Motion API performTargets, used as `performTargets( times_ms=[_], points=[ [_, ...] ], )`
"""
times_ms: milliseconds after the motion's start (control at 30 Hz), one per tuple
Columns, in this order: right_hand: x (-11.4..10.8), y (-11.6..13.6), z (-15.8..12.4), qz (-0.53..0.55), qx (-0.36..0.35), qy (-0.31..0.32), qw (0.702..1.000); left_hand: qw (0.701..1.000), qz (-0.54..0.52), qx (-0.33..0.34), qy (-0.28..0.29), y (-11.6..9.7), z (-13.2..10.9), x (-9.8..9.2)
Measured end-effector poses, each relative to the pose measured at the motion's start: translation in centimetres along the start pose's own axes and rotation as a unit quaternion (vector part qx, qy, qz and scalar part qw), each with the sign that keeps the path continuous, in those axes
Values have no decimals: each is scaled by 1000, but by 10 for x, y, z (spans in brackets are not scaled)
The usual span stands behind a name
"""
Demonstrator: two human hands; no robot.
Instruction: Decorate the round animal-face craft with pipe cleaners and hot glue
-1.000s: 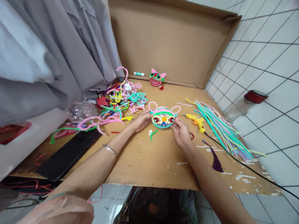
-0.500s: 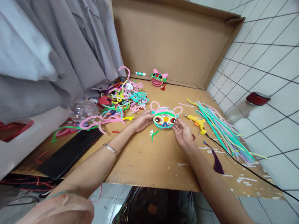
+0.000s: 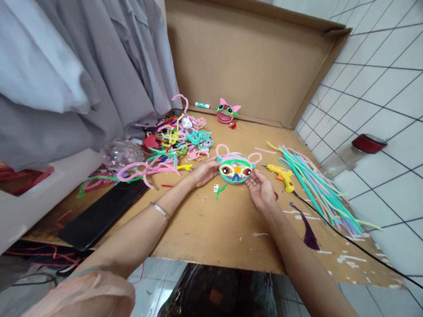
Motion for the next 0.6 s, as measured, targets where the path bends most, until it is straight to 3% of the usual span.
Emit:
performTargets(
  times_ms=[600],
  points=[
    [-2, 0, 4, -4, -7, 13, 1000, 1000, -12, -16, -9, 2, 3, -1]
  ],
)
Point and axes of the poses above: each hand's wrist, its own z-axis towards the middle knuckle, its own x-axis out of the palm, y = z × x, the point moved 9 cm from there along z, towards the middle knuckle, and after that the axes turned 10 degrees about -y, right-handed, at the moved point
